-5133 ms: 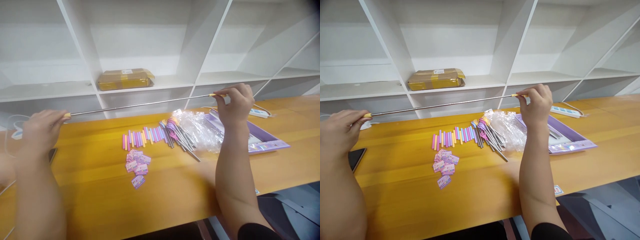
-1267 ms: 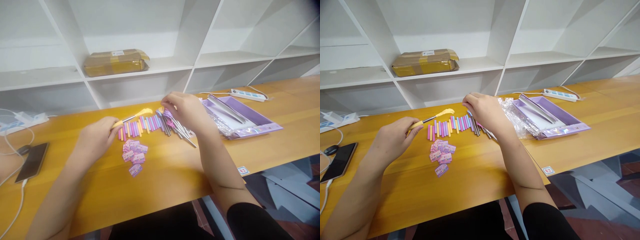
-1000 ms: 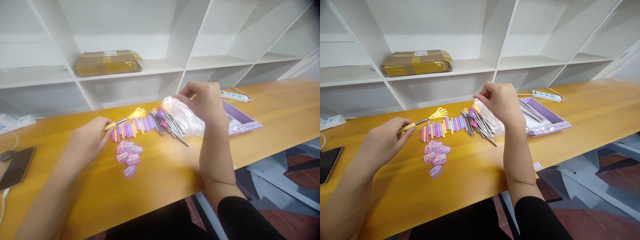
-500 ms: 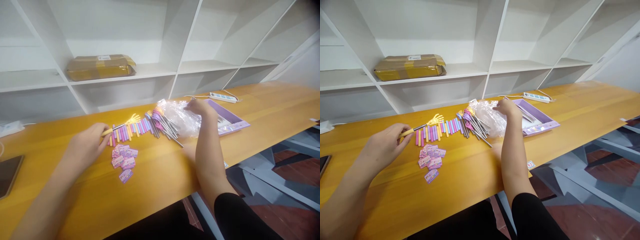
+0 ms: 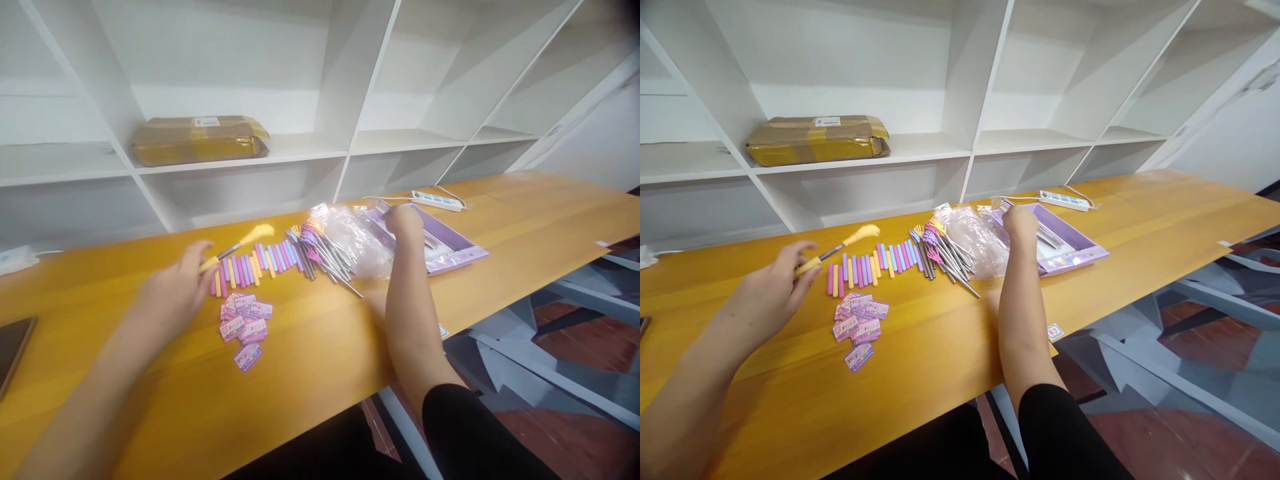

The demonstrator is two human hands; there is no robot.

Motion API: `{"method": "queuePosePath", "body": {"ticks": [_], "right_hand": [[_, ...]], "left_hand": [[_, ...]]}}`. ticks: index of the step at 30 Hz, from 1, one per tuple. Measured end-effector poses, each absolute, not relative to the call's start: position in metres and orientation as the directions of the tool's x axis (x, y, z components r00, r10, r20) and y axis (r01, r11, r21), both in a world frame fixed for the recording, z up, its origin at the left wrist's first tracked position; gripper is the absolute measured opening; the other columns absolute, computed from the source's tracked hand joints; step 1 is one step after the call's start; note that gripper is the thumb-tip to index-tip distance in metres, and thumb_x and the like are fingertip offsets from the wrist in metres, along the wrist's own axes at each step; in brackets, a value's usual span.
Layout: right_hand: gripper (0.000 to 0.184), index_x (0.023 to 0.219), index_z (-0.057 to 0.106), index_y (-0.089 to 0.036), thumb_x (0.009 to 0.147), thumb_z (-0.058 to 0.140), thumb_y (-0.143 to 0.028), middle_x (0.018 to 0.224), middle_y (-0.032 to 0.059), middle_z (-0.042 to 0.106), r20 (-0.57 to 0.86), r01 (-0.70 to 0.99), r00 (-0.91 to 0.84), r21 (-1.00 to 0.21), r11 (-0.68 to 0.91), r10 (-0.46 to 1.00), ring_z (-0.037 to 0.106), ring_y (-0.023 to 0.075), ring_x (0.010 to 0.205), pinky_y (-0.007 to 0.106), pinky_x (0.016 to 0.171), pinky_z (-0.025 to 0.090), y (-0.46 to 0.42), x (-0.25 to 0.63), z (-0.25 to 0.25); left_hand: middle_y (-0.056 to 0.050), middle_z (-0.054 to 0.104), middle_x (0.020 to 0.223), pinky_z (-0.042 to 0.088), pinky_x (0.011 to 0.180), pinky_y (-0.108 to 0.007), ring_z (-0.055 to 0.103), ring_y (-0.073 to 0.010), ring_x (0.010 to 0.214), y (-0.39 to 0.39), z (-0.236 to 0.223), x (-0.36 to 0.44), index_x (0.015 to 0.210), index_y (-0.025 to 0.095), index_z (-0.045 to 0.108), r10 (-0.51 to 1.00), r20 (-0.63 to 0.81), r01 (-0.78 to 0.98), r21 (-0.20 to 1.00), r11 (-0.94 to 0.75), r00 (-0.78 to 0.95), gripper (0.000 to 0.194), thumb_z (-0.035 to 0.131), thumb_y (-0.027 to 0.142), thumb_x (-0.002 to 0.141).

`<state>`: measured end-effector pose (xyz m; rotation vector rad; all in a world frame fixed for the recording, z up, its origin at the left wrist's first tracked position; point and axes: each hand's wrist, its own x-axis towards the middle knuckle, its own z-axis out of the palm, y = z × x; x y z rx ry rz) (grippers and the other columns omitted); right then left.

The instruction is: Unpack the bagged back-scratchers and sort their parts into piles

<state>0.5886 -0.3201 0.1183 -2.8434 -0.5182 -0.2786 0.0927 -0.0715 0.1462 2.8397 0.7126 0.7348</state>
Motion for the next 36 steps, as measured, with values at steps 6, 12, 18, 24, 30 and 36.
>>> {"method": "queuePosePath", "body": {"ticks": [6,12,18,24,30,36], "right_hand": [[0.039,0.12,0.079,-0.018,0.104,0.043,-0.022,0.115,0.0148,0.076,0.518,0.588,0.783,-0.439,-0.679,0.344,0.069,0.0253,0.107,0.037,0.097,0.053,-0.33,0.541,0.184],[0.021,0.118,0.069,-0.024,0.099,0.061,-0.028,0.082,-0.0009,0.056,0.576,0.594,0.62,-0.788,0.161,0.533,0.045,0.0086,0.054,0.024,0.045,0.035,-0.302,0.424,0.211],[0.039,0.136,0.056,-0.028,0.101,0.07,-0.038,0.094,-0.0024,0.063,0.468,0.332,0.311,-0.869,0.367,0.827,0.067,0.0111,0.062,0.026,0.052,0.056,-0.257,0.302,0.178],[0.029,0.127,0.062,-0.024,0.102,0.068,-0.037,0.118,0.0077,0.075,0.542,0.348,0.162,-0.813,0.466,0.825,0.075,0.0182,0.101,0.037,0.091,0.064,-0.235,0.287,0.153],[0.028,0.109,0.066,-0.02,0.099,0.07,-0.046,0.098,0.0037,0.07,0.44,0.495,0.365,-0.838,0.229,0.821,0.063,0.0142,0.077,0.03,0.068,0.051,-0.224,0.322,0.153],[0.048,0.083,0.06,-0.021,0.092,0.069,-0.067,0.076,-0.001,0.058,0.248,0.166,0.235,-0.963,0.212,0.94,0.053,0.015,0.072,0.028,0.064,0.044,-0.197,0.304,0.121]], "left_hand": [[-0.006,0.072,0.113,0.051,0.076,-0.033,0.07,-0.024,0.09,-0.052,0.14,0.094,0.129,0.036,0.071,0.342,0.546,0.202,0.301,-0.932,0.765,0.037,0.043,0.036,0.106],[-0.006,0.064,0.114,0.052,0.077,-0.036,0.06,-0.0174,0.075,-0.076,0.153,0.099,0.115,0.024,0.075,0.458,0.48,0.218,0.474,-0.853,0.748,0.034,0.055,0.048,0.104],[-0.008,0.065,0.122,0.054,0.092,-0.038,0.065,-0.0249,0.104,-0.126,0.131,0.122,0.137,0.029,0.069,0.44,0.273,0.04,0.812,-0.582,0.856,0.055,0.08,0.051,0.089],[0.004,0.054,0.077,0.034,0.056,-0.022,0.04,-0.0082,0.058,-0.129,0.103,0.144,0.111,0.022,0.07,0.577,0.049,-0.106,0.992,0.065,0.815,0.034,0.082,0.039,0.083],[0.008,0.038,0.068,0.024,0.05,-0.019,0.027,-0.0051,0.052,-0.118,0.11,0.136,0.095,0.02,0.065,0.557,0.051,-0.157,0.977,0.145,0.829,0.04,0.081,0.056,0.09],[0.007,0.043,0.067,0.032,0.049,-0.021,0.034,-0.0067,0.052,-0.132,0.115,0.138,0.086,0.021,0.06,0.53,0.033,-0.069,0.996,0.047,0.847,0.051,0.086,0.065,0.083]]}}
